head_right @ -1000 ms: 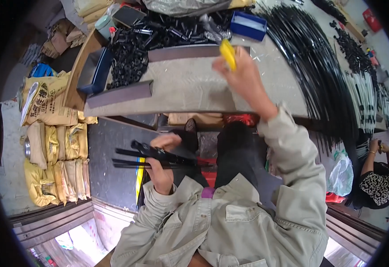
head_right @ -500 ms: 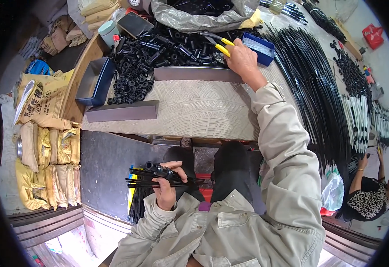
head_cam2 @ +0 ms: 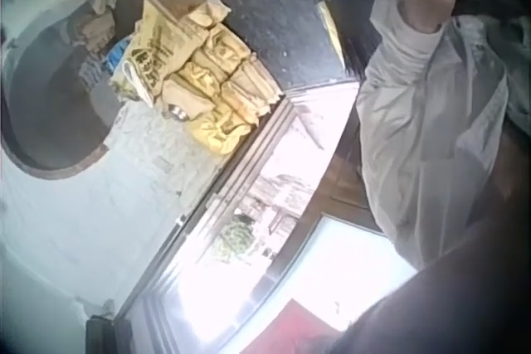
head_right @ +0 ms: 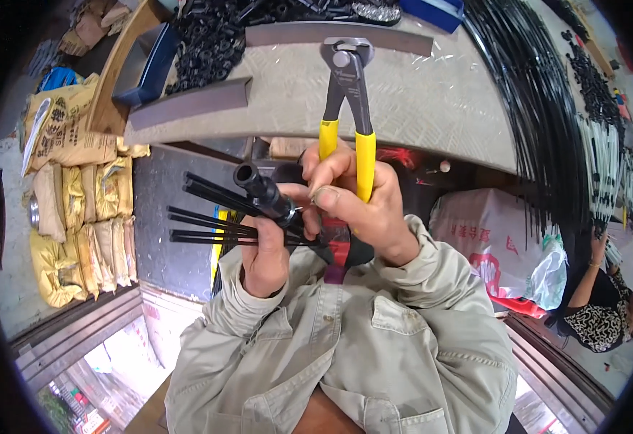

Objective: Assemble plastic connectors and bundles of black rods at a workbench.

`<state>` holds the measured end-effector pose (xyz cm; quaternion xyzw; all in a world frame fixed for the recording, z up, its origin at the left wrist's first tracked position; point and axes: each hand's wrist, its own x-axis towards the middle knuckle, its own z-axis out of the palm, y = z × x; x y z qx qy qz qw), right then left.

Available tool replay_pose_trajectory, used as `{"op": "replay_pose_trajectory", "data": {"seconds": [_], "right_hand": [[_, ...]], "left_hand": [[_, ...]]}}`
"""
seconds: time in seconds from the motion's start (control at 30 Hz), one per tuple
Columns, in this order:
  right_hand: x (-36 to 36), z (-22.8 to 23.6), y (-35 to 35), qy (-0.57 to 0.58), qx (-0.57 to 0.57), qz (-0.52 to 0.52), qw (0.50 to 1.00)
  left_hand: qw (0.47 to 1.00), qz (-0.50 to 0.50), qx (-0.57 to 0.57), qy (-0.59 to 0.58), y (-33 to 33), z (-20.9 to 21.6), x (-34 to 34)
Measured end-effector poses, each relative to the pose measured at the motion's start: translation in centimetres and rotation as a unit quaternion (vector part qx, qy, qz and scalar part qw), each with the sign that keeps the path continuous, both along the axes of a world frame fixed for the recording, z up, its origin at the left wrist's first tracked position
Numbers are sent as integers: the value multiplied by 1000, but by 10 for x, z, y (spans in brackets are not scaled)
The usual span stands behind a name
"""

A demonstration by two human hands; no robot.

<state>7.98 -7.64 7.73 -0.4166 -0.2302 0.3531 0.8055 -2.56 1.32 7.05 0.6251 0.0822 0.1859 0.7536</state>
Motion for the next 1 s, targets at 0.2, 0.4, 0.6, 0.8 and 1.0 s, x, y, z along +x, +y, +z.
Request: {"op": "replay_pose_trajectory", "data": {"seconds": [0.2, 0.4, 0.6, 0.8, 1.0], "right_hand": [[-16, -4, -13, -61, 19, -7, 998], [-23, -3, -26, -31, 46, -12, 998], [-20, -3, -33, -113, 30, -21, 993], [-19, -8, -35, -22, 79, -13, 997], [-17, -10, -37, -105, 44, -24, 993]], "left_hand": [[996, 15, -73, -44, -17, 4, -12], [999, 0, -33, -26, -24, 7, -17], [999, 23, 44, 0, -34, 13, -13], [999, 29, 28, -5, -39, 11, -10], [999, 13, -49, -17, -38, 6, -10]]}}
